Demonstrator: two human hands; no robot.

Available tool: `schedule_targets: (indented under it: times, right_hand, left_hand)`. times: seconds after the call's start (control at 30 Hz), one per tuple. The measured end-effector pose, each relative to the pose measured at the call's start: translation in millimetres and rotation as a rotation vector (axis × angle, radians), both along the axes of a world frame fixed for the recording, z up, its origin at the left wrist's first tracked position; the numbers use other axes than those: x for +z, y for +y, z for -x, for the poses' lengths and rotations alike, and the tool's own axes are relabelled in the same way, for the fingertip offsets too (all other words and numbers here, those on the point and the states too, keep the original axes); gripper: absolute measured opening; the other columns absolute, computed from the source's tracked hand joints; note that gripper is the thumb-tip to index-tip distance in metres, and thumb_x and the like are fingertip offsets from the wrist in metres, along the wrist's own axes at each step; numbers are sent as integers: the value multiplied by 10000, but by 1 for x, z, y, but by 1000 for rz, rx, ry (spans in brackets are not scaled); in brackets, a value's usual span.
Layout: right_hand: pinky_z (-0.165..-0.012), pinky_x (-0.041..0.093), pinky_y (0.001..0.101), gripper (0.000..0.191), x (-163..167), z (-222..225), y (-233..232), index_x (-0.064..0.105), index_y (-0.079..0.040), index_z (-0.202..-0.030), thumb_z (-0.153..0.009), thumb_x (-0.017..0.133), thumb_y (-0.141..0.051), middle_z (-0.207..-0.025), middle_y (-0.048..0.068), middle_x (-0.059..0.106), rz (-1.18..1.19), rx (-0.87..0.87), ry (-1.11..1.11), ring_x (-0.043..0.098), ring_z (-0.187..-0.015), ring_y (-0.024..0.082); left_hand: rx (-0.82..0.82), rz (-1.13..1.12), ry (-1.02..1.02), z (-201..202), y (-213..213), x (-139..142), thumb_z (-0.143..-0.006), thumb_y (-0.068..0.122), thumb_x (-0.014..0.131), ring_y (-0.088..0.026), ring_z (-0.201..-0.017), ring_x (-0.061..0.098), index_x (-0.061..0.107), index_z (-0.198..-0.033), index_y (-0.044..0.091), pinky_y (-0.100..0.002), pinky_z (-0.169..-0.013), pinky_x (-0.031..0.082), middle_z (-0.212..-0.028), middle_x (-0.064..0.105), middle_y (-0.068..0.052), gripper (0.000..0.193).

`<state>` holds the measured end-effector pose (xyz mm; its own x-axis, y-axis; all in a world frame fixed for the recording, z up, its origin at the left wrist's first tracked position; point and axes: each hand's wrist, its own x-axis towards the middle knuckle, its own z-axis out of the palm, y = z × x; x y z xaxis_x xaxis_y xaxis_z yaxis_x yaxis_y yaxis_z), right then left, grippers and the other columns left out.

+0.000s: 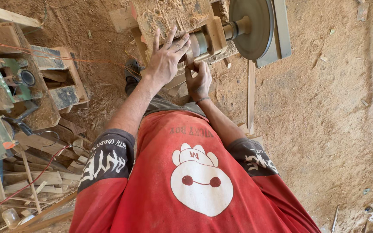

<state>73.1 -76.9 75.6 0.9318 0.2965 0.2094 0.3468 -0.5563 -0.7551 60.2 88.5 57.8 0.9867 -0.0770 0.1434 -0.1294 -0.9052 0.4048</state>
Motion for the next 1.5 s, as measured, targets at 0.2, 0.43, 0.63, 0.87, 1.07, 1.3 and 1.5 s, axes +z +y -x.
schedule_targets:
  times: [0.2, 0.43, 0.63, 0.87, 1.07, 1.3, 1.5]
  right_hand:
    - [-761, 576, 357, 232, 2, -2, 0, 611, -38, -964, -849, 812, -60, -894, 90, 677, 26, 40, -16, 702, -817, 251]
    - [-748, 574, 359, 217, 6, -7, 3, 625, -32, -952, -836, 801, -82, -896, 97, 680, 72, 66, 40, 707, -799, 246]
    - [-745, 580, 347, 214, 4, -5, 2, 622, -32, -940, -837, 808, -60, -890, 99, 671, 48, 74, 10, 702, -796, 242]
    - [-774, 594, 341, 220, 1, -3, -1, 612, -43, -940, -854, 814, -54, -899, 93, 685, 31, 50, 25, 722, -832, 236]
    - [-762, 589, 359, 284, 0, -3, -1, 613, -34, -951, -816, 857, -91, -881, 114, 692, 31, 10, 30, 725, -820, 261]
    - [-793, 607, 356, 279, 1, -1, 2, 604, -37, -967, -843, 846, -100, -920, 125, 709, 1, -7, 88, 756, -863, 265]
    - [-793, 602, 369, 276, -2, 0, 2, 591, -45, -958, -850, 837, -108, -933, 126, 711, -6, -6, 75, 751, -871, 277]
  left_hand:
    - [50, 54, 46, -5, 9, -1, -936, -89, 537, -328, -1595, 189, 608, -1484, 160, -648, -1241, -41, -1611, 508, 2, 607]
    - [74, 183, 196, -14, 27, 3, -961, -90, 430, -336, -1582, 170, 602, -1474, 185, -668, -1217, -72, -1574, 520, -2, 607]
    - [69, 179, 127, -9, 24, -2, -966, -79, 464, -334, -1579, 163, 578, -1506, 165, -668, -1216, -64, -1597, 499, -10, 603]
    - [74, 138, 116, -3, 12, -7, -938, -116, 483, -318, -1593, 141, 571, -1513, 181, -660, -1225, -58, -1615, 477, 22, 653]
    - [57, 63, 55, 4, 2, -6, -941, -105, 525, -294, -1606, 159, 590, -1516, 193, -639, -1247, -68, -1640, 472, 37, 651]
    - [50, 4, -28, 8, -6, -10, -999, -16, 580, -286, -1614, 159, 596, -1514, 209, -637, -1263, -51, -1631, 483, 53, 562]
    - [30, -40, -17, 20, -13, -5, -973, 7, 583, -267, -1607, 142, 557, -1550, 189, -638, -1264, -27, -1677, 425, 49, 605]
